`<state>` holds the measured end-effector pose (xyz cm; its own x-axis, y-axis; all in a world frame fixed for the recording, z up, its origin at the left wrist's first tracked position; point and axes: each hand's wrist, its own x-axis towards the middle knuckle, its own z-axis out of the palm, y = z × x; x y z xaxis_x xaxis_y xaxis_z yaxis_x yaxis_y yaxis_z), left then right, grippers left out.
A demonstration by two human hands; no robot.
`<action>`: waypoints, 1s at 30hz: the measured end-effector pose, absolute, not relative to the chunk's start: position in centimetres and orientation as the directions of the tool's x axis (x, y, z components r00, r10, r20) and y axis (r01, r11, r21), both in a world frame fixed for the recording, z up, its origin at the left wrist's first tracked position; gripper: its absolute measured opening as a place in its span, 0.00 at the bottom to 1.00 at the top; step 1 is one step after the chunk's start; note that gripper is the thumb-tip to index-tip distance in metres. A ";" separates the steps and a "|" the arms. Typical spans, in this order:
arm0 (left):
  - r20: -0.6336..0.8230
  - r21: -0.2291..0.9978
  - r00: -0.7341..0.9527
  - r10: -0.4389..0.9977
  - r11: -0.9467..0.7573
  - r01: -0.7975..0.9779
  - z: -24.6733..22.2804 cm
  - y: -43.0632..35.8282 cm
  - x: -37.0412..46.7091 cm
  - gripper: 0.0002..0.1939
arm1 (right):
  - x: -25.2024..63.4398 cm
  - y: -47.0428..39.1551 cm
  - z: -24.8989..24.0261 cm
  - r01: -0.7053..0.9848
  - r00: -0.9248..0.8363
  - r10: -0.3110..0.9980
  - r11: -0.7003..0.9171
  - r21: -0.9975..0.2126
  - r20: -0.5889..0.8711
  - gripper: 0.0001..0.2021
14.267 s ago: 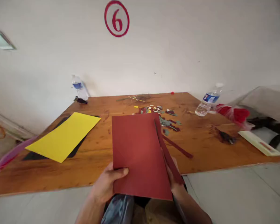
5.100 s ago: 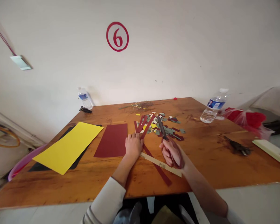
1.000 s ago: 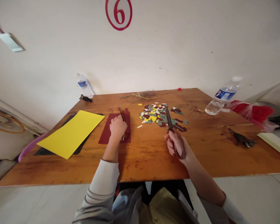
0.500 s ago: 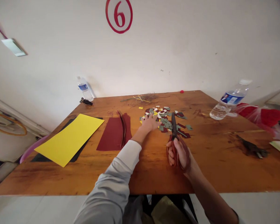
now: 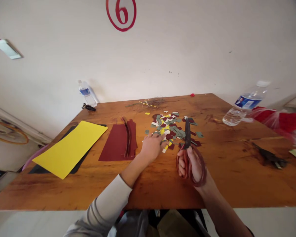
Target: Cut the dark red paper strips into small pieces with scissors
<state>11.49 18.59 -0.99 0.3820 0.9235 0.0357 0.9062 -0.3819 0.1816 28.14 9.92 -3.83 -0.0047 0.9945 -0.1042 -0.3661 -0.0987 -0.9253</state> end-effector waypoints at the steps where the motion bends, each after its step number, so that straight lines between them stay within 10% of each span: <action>1: 0.060 0.204 0.340 0.939 -0.345 0.916 -0.7 19.4 11.5 0.22 | 28.1 9.9 -3.8 -0.377 0.020 0.994 -0.091 -0.922 -0.106 0.35; 30: -0.047 0.253 0.461 0.886 -0.436 0.864 -1.8 23.7 14.1 0.23 | 27.7 9.3 -3.1 -0.261 0.121 0.986 -0.076 -0.962 -0.111 0.30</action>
<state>14.08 23.74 -1.78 0.4612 0.8860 -0.0469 0.8635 -0.4361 0.2531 27.73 9.31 -3.08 0.1213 0.9864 -0.1106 -0.2613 -0.0757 -0.9623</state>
